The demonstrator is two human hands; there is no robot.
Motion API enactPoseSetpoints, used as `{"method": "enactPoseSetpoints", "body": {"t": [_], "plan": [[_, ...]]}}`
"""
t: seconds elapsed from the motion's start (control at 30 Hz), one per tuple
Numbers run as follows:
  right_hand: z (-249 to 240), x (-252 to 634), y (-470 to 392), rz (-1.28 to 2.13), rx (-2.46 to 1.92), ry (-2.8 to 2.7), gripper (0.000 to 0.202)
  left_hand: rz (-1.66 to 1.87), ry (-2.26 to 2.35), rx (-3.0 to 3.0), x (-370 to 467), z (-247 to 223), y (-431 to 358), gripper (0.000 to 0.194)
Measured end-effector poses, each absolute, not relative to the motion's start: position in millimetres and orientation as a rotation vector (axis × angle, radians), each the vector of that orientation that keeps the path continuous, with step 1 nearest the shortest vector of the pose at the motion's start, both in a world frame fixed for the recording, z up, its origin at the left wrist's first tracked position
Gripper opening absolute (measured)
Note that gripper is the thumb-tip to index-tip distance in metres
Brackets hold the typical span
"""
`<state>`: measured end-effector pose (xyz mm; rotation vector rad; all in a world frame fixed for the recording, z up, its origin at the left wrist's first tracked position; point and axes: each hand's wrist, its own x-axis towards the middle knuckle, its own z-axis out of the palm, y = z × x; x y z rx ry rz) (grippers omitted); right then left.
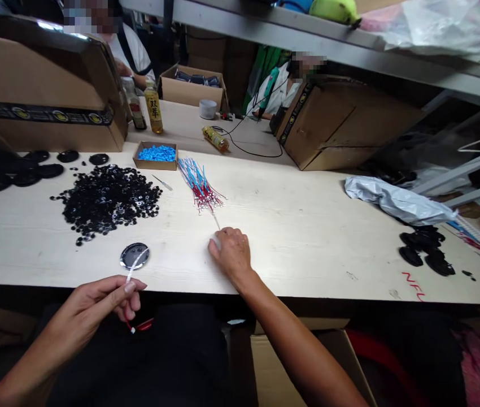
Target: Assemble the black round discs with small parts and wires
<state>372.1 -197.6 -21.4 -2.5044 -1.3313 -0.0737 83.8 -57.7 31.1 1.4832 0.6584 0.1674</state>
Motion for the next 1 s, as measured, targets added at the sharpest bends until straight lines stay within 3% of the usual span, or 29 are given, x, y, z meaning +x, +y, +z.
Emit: {"method": "enactPoseSetpoints", "body": {"t": [0.23,0.47,0.57,0.77,1.0], "plan": [[-1.5,346.4,-214.4,-0.003,-2.128,-1.102,0.023,0.147,0.604,1.504,92.3,45.2,-67.4,0.045],[26.9,281.9,-209.2,1.18,-1.416,-0.613,0.03,0.092,0.494,1.334,94.0,47.7,-76.2,0.035],[33.2,265.3,-198.7,1.414,-1.192,-0.518,0.031,0.065,0.454,1.303,92.9,46.7,-79.5,0.032],[39.1,254.3,-180.9,1.454,-1.09,-0.34,0.022,0.033,0.454,1.26,85.9,37.4,-81.7,0.033],[41.2,262.1,-181.0,1.225,-1.176,-0.383,0.019,0.161,0.585,1.121,81.6,32.8,-78.9,0.04]]}}
